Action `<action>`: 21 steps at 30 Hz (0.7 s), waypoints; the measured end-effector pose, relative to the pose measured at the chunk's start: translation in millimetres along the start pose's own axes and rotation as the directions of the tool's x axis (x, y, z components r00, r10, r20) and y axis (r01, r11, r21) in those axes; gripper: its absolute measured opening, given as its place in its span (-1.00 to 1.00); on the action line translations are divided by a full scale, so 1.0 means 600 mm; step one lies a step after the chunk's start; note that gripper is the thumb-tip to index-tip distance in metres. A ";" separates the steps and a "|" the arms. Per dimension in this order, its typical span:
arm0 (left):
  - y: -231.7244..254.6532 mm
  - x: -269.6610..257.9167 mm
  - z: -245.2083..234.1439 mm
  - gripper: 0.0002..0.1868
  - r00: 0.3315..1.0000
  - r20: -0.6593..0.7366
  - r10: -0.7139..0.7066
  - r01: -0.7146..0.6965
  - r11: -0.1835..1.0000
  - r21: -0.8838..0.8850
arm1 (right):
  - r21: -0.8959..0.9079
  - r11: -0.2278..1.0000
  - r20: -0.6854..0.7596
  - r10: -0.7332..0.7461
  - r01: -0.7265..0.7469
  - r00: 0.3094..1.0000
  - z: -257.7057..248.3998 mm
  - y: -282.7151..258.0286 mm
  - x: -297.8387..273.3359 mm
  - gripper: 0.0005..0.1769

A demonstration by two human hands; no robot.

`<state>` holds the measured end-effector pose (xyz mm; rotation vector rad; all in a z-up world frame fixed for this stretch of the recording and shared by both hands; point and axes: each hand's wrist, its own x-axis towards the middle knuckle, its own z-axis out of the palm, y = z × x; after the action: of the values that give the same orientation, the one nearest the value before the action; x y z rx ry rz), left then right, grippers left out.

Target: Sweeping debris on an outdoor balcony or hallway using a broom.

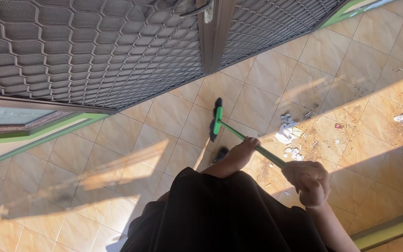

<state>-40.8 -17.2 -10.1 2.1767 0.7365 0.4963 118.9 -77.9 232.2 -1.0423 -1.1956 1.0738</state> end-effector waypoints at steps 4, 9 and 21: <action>-0.115 -0.073 -0.056 -0.68 0.957 0.079 -0.278 0.266 0.955 0.132 | 0.225 0.954 0.087 0.183 -0.198 0.979 0.025 0.143 0.016 -0.79; -0.251 -0.146 -0.051 -0.58 0.880 0.175 -0.442 0.359 0.859 0.364 | 0.412 0.909 0.143 0.004 -0.063 0.990 0.073 0.301 0.000 -0.88; -0.014 0.118 0.160 -0.76 0.969 0.244 0.029 -0.007 0.996 -0.090 | -0.227 0.972 -0.032 -0.059 0.050 0.998 -0.116 0.057 -0.001 -0.72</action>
<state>63.3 -19.6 -69.1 2.1144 0.5496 0.2568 185.5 -75.0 192.6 -1.1925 -1.3303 0.8850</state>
